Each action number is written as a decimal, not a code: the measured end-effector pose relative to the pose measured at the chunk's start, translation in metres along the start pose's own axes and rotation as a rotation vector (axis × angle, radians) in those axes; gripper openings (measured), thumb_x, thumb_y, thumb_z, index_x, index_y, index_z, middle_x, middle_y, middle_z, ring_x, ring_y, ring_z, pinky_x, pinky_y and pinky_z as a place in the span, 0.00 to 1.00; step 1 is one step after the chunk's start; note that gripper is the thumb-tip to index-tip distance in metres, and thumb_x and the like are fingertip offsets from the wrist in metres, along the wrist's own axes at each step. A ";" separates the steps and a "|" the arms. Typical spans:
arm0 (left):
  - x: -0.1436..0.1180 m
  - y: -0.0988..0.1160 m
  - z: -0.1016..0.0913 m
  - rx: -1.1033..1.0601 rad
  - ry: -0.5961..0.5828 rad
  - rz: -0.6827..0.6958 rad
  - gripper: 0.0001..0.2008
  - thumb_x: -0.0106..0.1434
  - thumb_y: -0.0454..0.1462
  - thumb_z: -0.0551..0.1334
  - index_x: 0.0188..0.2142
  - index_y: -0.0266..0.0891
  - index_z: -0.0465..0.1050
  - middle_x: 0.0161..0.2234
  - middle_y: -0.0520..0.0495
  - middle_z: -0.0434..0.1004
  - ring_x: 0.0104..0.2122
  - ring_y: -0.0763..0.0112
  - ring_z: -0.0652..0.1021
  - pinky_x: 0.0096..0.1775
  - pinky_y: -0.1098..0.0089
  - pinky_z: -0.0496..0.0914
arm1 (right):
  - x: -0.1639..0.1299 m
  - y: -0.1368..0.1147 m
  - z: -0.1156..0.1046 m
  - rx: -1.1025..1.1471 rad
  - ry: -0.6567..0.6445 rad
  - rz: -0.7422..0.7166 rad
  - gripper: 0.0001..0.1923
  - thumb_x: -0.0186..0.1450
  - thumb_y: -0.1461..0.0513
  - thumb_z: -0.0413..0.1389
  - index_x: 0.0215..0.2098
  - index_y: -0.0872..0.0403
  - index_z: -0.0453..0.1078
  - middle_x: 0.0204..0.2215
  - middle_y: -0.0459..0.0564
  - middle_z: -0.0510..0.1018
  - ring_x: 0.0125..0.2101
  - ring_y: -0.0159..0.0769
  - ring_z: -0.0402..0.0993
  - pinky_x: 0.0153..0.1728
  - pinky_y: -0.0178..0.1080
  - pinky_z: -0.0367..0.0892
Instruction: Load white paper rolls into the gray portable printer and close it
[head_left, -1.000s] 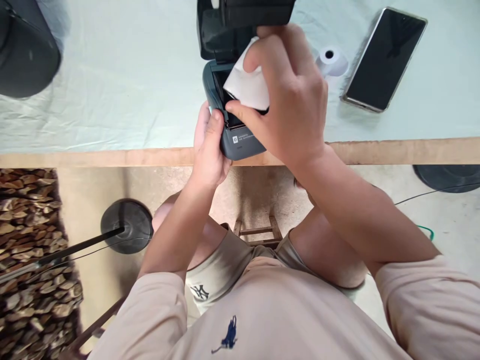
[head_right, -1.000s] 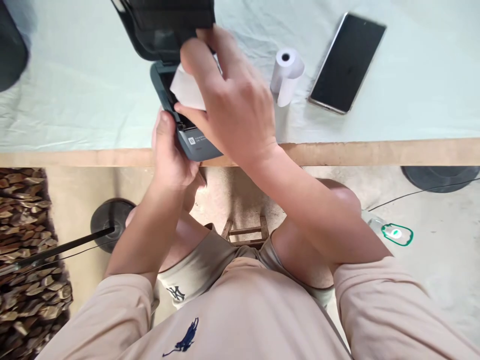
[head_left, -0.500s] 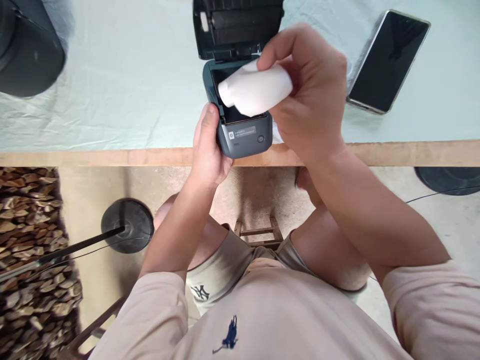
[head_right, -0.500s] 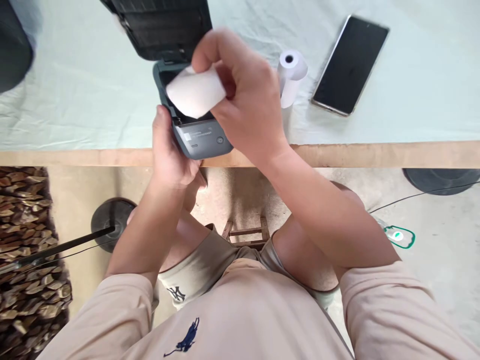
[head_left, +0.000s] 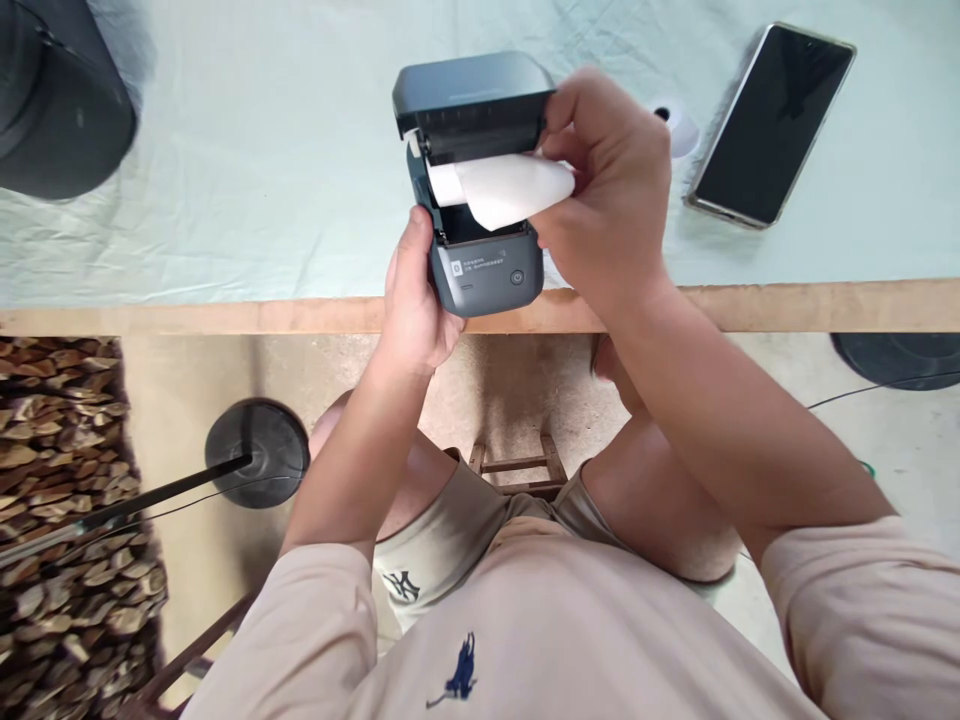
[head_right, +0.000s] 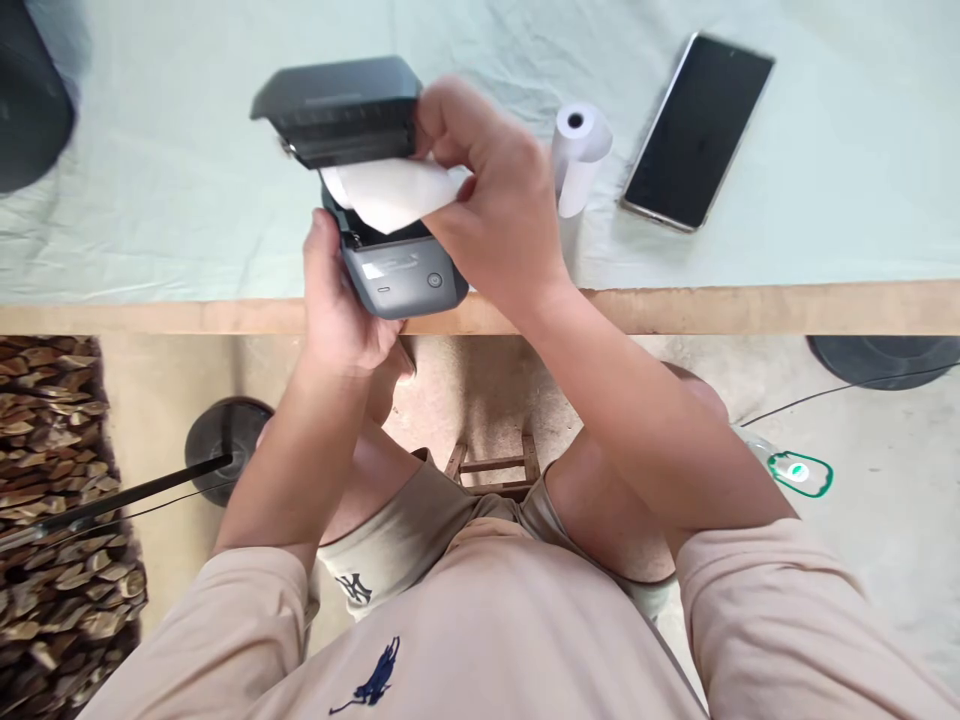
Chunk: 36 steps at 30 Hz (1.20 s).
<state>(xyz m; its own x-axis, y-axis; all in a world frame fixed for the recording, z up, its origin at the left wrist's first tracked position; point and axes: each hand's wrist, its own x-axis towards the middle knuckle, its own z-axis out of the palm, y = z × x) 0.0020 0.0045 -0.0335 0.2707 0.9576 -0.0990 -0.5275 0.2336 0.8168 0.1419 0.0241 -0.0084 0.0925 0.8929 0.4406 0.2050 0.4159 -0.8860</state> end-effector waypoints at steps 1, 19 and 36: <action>0.000 0.000 0.000 -0.012 0.002 -0.002 0.19 0.68 0.50 0.50 0.45 0.42 0.73 0.52 0.50 0.74 0.58 0.58 0.69 0.55 0.61 0.71 | 0.000 -0.001 0.000 -0.068 0.034 -0.012 0.04 0.53 0.67 0.52 0.25 0.56 0.58 0.22 0.44 0.58 0.23 0.21 0.52 0.24 0.32 0.46; -0.004 0.009 0.005 0.089 0.027 0.001 0.31 0.62 0.60 0.45 0.46 0.42 0.72 0.46 0.44 0.75 0.59 0.56 0.67 0.54 0.62 0.70 | -0.004 -0.007 -0.023 -0.313 -0.232 -0.254 0.26 0.67 0.45 0.38 0.28 0.52 0.68 0.35 0.49 0.65 0.43 0.31 0.65 0.52 0.39 0.64; -0.002 0.002 -0.004 -0.003 -0.102 0.001 0.25 0.61 0.57 0.56 0.44 0.41 0.74 0.46 0.43 0.76 0.58 0.52 0.68 0.55 0.57 0.70 | 0.002 -0.012 -0.022 -0.312 -0.080 -0.227 0.21 0.65 0.56 0.45 0.50 0.51 0.73 0.42 0.51 0.70 0.47 0.32 0.66 0.55 0.40 0.64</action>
<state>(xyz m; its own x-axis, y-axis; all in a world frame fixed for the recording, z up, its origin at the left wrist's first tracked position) -0.0030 0.0042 -0.0340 0.3510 0.9355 -0.0395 -0.5304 0.2334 0.8150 0.1610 0.0170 0.0060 -0.0633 0.8001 0.5965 0.4992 0.5430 -0.6753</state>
